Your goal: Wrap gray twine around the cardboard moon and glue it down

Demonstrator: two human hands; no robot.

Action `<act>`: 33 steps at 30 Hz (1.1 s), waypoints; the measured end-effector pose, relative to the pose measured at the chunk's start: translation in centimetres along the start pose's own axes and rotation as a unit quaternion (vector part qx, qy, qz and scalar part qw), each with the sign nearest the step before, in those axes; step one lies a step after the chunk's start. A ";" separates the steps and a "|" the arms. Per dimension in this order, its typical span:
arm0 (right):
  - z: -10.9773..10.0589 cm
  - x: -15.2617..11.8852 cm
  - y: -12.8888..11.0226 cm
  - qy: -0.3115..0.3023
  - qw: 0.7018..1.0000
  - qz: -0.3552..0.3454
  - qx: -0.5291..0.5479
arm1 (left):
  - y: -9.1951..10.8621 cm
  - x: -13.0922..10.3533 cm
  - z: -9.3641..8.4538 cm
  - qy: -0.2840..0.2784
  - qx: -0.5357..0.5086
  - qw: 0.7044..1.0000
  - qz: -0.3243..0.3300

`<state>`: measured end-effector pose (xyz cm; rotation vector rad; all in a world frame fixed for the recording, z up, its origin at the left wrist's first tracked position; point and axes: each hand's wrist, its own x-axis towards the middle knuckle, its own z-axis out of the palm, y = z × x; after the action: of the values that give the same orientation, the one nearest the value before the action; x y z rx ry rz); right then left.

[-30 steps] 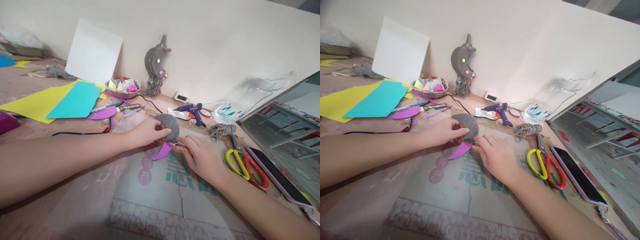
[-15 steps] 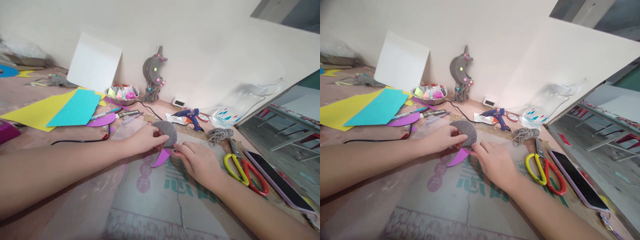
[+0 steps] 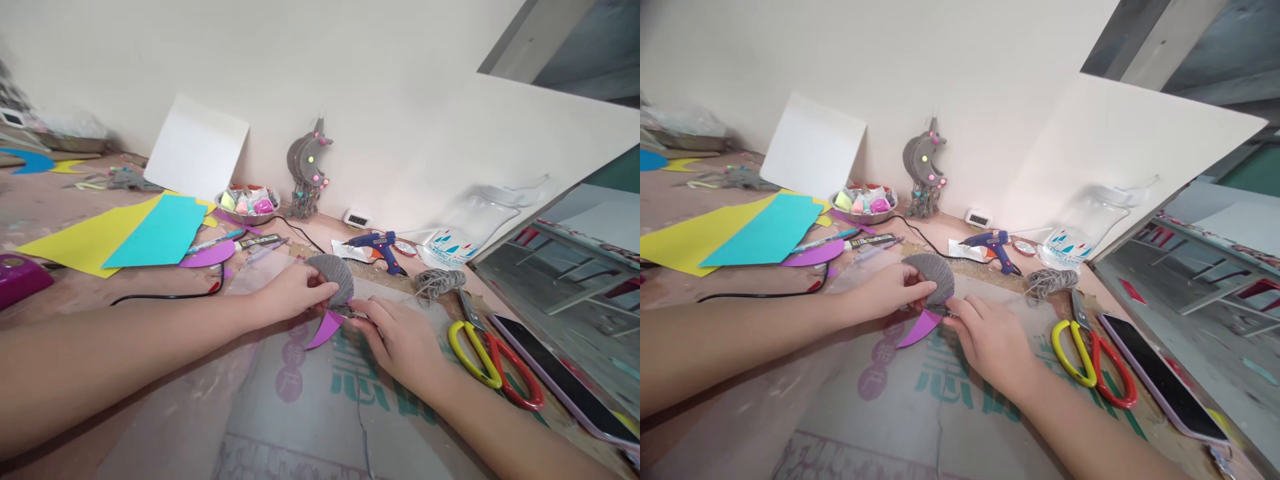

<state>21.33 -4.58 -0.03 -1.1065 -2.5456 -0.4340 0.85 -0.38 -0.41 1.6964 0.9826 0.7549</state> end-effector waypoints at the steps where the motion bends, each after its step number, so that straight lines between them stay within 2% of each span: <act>1: 0.0 0.0 -0.1 0.000 1.000 -0.001 -0.001 | 0.0 0.0 0.0 -0.001 0.004 1.000 0.004; 7: -0.2 0.0 -0.5 -0.008 1.000 0.001 -0.014 | -0.3 0.0 -0.1 0.007 0.040 0.999 0.018; 15: -0.6 -0.2 -1.0 -0.017 0.993 -0.026 -0.114 | -0.2 0.0 0.0 0.018 0.066 0.997 0.032; 23: -0.8 -0.3 -0.9 -0.027 0.986 -0.051 -0.157 | -0.3 -0.1 0.0 0.012 0.080 0.996 0.040; 28: -0.6 -0.3 -0.7 -0.028 0.987 -0.056 -0.147 | -0.1 -0.2 -0.1 0.015 0.079 0.996 0.033; 33: -0.4 -0.2 -0.3 0.013 0.996 -0.031 -0.082 | 0.1 -0.1 -0.3 0.014 0.086 0.995 0.039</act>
<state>21.28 -5.07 0.17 -1.0705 -2.5646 -0.6813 0.59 -0.42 -0.19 1.8860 1.0299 0.7633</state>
